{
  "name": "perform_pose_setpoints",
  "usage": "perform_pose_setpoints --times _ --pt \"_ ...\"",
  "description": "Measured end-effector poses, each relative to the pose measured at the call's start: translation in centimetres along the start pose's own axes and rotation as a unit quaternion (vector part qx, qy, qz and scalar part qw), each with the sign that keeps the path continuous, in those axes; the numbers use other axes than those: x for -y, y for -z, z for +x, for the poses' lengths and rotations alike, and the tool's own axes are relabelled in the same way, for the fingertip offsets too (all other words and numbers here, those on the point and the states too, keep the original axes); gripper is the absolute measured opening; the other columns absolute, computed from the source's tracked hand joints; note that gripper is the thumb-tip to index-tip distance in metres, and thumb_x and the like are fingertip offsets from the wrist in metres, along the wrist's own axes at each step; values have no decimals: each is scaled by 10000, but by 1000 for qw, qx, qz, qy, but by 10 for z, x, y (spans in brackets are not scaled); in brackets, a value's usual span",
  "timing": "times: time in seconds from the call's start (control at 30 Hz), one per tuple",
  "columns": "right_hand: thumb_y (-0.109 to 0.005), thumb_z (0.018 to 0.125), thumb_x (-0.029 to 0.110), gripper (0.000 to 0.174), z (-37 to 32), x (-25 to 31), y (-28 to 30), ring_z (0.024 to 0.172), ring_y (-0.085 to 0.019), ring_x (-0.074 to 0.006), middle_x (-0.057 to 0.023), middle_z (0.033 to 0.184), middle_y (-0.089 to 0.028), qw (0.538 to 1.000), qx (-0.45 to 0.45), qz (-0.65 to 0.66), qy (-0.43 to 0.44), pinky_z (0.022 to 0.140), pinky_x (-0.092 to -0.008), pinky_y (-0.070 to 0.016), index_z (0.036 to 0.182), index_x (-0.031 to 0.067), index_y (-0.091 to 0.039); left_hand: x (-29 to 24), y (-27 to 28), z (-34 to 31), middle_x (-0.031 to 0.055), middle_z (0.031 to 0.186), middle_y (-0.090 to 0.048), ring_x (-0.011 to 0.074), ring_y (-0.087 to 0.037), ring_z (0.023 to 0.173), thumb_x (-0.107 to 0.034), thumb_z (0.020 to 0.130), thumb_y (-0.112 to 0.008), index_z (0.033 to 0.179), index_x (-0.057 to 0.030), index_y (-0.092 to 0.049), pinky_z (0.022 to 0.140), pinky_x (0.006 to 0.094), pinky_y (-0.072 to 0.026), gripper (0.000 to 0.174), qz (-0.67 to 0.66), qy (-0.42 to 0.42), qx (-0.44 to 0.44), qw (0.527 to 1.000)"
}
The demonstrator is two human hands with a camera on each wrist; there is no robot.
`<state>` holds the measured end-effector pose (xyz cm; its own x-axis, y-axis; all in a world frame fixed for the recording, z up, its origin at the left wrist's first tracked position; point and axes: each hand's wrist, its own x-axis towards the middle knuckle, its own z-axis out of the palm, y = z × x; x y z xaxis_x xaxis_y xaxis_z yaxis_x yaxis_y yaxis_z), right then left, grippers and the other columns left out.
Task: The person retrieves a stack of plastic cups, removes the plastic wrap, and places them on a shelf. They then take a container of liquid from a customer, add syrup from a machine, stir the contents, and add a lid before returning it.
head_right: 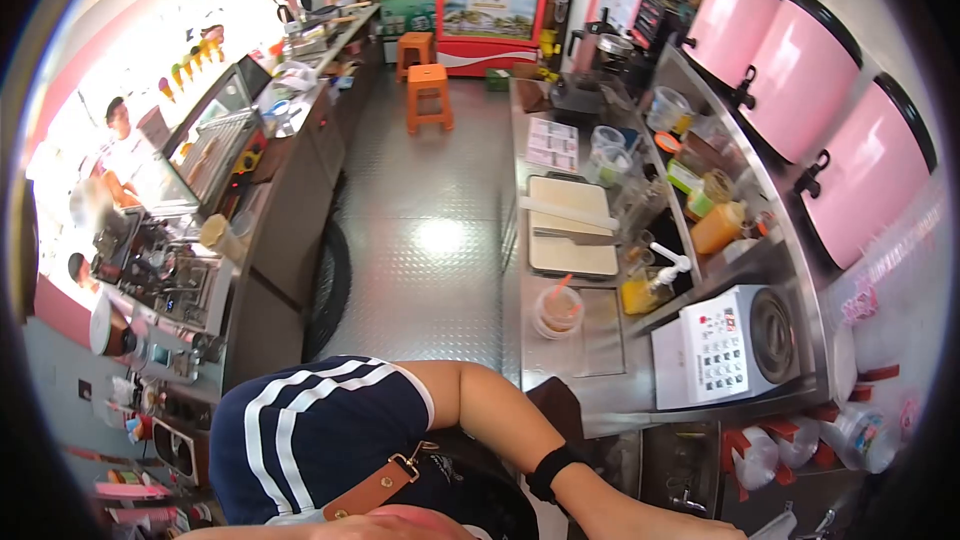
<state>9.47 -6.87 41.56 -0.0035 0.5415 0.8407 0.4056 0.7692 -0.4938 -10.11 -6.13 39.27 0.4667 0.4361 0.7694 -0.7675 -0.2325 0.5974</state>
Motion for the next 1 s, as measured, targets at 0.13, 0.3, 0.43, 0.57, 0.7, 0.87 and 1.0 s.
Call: perform_pose_setpoints --times 0.13,0.3,0.43,0.57,0.7,0.87,1.0 --pt "-728 721 251 362 28 -2 -40 661 -543 -312 -126 788 -581 909 257 -80 317 687 -411 -453 944 29 -550 -28 -17 -47 109 1296 -459 149 -390 1181 -328 815 -713 1368 11 -288 1012 348 -331 775 -5 57 -66 996" --pt "-665 549 251 417 -10 32 -118 822 -545 -309 -177 880 -560 912 295 29 283 764 -393 -426 827 -53 -597 -60 -12 -105 62 1199 -495 136 -480 1084 -129 774 -628 1256 -32 -417 870 280 -436 535 94 109 -123 982" --pt "-755 578 242 662 -53 84 -176 1044 -522 -332 -204 1162 -532 800 575 157 65 935 -395 -384 1130 -53 -540 -100 10 -217 57 1073 -598 115 -556 965 -87 790 -553 1159 7 -528 842 270 -464 382 74 240 -259 933" --pt "-842 607 256 973 -139 105 -257 1277 -395 -257 -194 1368 -421 705 611 326 -155 1060 -378 -294 1374 -40 -322 -179 15 -345 77 1095 -613 133 -604 935 -96 827 -544 1195 13 -538 830 269 -483 384 38 285 -456 843" --pt "-806 613 175 886 -231 186 -385 1247 -411 -321 -159 1352 -432 827 517 222 -19 1047 -388 -314 1360 31 -352 -205 16 -460 66 1040 -617 145 -612 883 -160 860 -536 1195 -20 -530 763 275 -498 363 -63 131 -625 767" --pt "-713 666 106 389 -294 185 -504 988 -571 -315 -149 1028 -603 794 549 256 -50 834 -362 -452 1026 38 -582 -243 47 -562 60 1181 -552 167 -553 1043 -298 933 -487 1249 -46 -477 906 373 -449 404 -111 238 -563 784" --pt "-587 751 77 112 -235 151 -541 535 -486 -117 -32 627 -512 776 566 187 -205 493 -291 -397 669 48 -516 -326 86 -600 114 1349 -437 214 -493 1156 -303 929 -494 1390 -84 -331 948 430 -413 536 -150 224 -554 788"
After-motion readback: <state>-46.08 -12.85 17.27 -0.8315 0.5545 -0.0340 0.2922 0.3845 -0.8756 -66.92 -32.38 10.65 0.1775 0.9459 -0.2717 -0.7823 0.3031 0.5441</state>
